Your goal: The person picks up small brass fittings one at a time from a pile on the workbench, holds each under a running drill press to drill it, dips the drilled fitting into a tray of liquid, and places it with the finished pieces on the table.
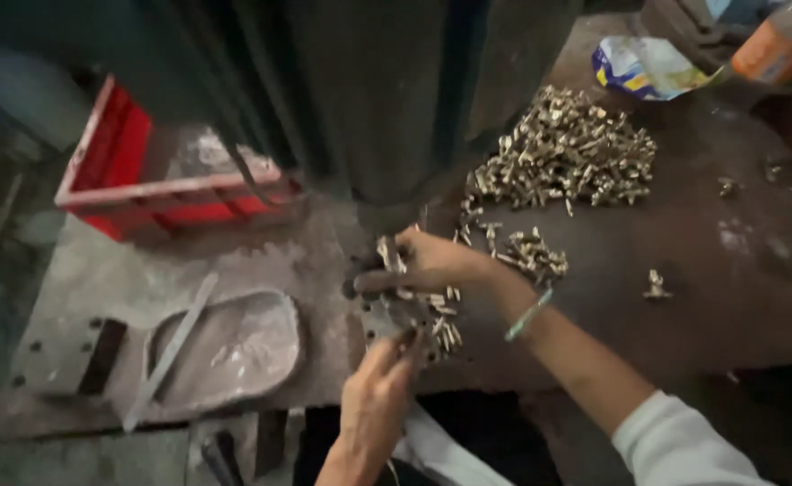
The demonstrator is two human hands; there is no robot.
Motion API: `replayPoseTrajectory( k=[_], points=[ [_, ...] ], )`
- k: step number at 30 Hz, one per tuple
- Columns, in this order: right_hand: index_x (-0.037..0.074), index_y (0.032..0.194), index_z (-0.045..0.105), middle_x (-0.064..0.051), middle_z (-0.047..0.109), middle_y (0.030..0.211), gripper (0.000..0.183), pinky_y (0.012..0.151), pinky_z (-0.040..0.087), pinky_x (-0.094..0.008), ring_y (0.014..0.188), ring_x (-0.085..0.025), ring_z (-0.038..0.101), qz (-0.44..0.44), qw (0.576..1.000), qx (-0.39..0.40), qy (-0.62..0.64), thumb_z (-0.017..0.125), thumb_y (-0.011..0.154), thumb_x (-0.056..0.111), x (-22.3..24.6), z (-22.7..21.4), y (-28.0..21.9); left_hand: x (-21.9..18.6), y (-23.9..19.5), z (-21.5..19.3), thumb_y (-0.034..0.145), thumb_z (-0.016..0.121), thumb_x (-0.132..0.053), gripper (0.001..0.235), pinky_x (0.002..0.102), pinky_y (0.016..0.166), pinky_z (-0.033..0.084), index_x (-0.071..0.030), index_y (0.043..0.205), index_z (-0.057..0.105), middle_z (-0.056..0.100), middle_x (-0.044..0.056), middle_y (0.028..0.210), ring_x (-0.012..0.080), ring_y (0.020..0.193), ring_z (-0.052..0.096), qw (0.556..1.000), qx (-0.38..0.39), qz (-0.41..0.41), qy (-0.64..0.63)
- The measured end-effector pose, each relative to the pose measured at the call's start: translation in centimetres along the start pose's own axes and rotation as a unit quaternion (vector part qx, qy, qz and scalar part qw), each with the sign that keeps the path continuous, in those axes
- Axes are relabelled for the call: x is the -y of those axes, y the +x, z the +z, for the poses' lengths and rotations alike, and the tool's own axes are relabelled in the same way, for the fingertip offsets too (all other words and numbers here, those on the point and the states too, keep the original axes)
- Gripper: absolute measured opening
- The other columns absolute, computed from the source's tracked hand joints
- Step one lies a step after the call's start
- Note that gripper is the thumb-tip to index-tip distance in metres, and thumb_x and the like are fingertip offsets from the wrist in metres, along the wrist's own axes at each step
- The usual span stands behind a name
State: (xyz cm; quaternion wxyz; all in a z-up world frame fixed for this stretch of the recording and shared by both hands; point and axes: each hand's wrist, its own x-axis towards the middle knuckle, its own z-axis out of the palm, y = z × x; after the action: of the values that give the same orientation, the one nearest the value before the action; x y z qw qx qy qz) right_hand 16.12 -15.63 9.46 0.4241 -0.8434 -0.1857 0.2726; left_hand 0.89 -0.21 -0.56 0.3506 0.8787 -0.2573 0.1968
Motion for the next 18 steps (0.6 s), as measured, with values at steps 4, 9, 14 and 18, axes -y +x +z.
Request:
replayPoseTrajectory(
  k=[4,9,14,18],
  points=[
    [0.006,0.089,0.079,0.0,0.071,0.07,0.038,0.057,0.05,-0.028,0.064,-0.008,0.063,-0.03,0.998,0.015,0.054,0.082,0.082,0.043,0.6,1.2,-0.2,-0.1,1.0,-1.7,0.081,0.062,-0.001,0.041,0.042,0.083,0.057,-0.004,0.122,0.065,0.066,0.013,0.111,0.0324,0.101,0.068,0.978,0.121,-0.17,0.031],
    [0.005,0.083,0.079,0.001,0.067,0.065,0.038,0.055,0.047,-0.028,0.061,-0.008,0.061,-0.04,0.998,0.012,0.055,0.082,0.083,0.043,-0.1,1.1,-0.1,0.4,2.8,2.9,0.076,0.062,-0.002,0.043,0.039,0.073,0.058,-0.001,0.118,0.069,0.064,0.014,0.11,0.0331,0.102,0.062,0.987,0.059,-0.091,0.121],
    [0.003,0.074,0.066,0.003,0.06,0.061,0.043,0.051,0.045,-0.027,0.056,-0.006,0.056,-0.025,0.995,-0.043,0.082,0.085,0.086,0.039,0.0,2.2,-0.3,-0.3,3.8,14.5,0.082,0.067,-0.011,0.013,0.041,0.068,0.058,-0.005,0.091,0.074,0.067,0.012,0.101,0.0294,0.104,0.062,0.968,0.129,-0.053,0.207],
    [0.004,0.07,0.067,0.003,0.058,0.059,0.039,0.05,0.043,-0.026,0.054,-0.006,0.053,-0.066,0.992,-0.063,0.087,0.085,0.087,0.034,-0.8,2.9,-0.1,-0.4,3.7,15.0,0.084,0.066,-0.011,0.012,0.04,0.069,0.057,-0.007,0.092,0.074,0.067,0.011,0.096,0.0286,0.102,0.064,0.958,0.119,-0.062,0.255]
  ],
)
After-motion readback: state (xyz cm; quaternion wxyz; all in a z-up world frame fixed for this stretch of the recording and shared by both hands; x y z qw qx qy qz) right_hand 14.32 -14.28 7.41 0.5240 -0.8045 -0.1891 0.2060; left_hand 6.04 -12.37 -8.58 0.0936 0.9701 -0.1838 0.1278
